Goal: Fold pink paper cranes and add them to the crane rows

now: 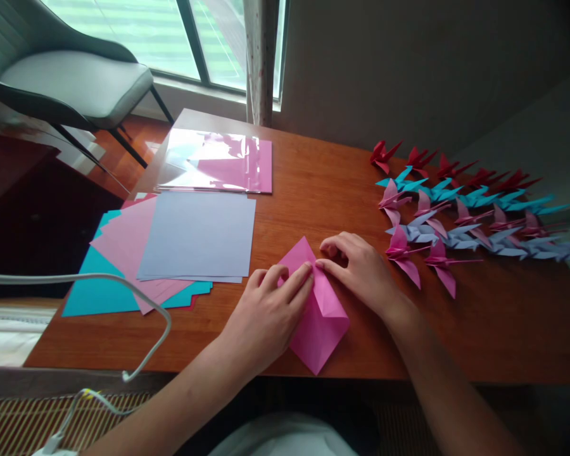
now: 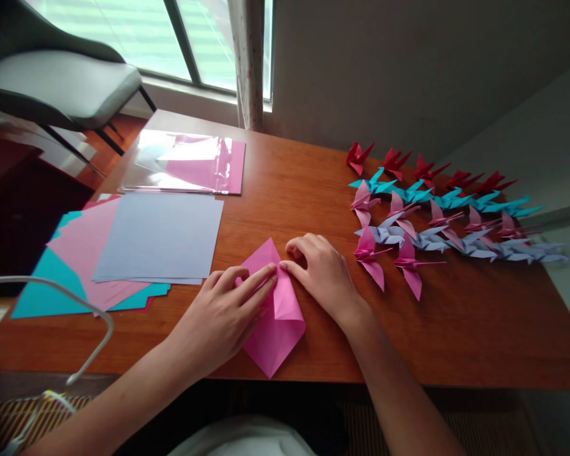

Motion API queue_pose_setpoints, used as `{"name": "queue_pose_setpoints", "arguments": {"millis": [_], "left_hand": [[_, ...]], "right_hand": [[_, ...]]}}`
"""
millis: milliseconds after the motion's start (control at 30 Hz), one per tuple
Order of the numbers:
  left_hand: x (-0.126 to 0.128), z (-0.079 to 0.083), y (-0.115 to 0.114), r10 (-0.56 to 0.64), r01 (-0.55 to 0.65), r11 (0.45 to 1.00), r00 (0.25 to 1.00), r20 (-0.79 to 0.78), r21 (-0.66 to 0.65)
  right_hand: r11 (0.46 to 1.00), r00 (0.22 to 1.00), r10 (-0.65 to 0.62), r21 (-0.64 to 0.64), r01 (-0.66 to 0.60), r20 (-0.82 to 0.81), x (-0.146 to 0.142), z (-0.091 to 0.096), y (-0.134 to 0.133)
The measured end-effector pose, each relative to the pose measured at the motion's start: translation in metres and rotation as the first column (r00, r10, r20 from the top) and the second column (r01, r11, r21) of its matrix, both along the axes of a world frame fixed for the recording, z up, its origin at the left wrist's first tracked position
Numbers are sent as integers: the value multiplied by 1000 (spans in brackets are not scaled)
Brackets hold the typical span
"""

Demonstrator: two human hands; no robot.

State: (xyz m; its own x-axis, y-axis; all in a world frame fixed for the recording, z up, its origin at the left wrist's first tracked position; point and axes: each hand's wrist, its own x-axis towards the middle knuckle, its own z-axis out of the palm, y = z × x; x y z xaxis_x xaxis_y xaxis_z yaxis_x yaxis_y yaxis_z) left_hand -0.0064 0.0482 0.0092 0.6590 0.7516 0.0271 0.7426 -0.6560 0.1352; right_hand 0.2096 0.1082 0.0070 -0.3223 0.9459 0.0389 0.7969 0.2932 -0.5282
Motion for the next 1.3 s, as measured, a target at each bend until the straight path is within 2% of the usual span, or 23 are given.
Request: {"name": "queue_pose_setpoints", "arguments": {"millis": [233,433,533,633,733,833,900,967,1133,1300], "left_hand": [[0,0,0,11,-11,1000,1000,3,-25],[3,2,-4,53,-50,998,995,83,-38],[2,2,-10,88,-90,996,979,185,0],[-5,3,-17,118,-136,990,951,285,44],[-16,3,-21,204,-246,965,920,336,87],[-25,3,-21,299,-349,931,895,332,103],[-26,3,-21,334,-381,919,890,312,103],[-25,3,-20,349,-393,913,890,293,107],[-17,-4,-18,347,-384,916,903,253,115],[-15,-9,-17,346,-381,914,912,221,141]], "right_hand": [[998,996,-26,58,21,89,-24,-1,44],[991,989,-91,108,79,117,-32,-6,47],[997,999,-46,57,47,-17,-23,-2,40],[998,977,-41,-50,31,-208,-8,12,21],[990,961,-118,-108,93,-248,2,30,-10],[986,965,-135,-125,108,-227,3,37,-42],[987,975,-145,-91,131,-167,1,32,-57],[982,966,-191,-34,188,-172,-1,21,-63],[928,903,-354,25,371,-244,2,-6,-58],[916,934,-342,183,356,-107,4,-16,-54]]}}
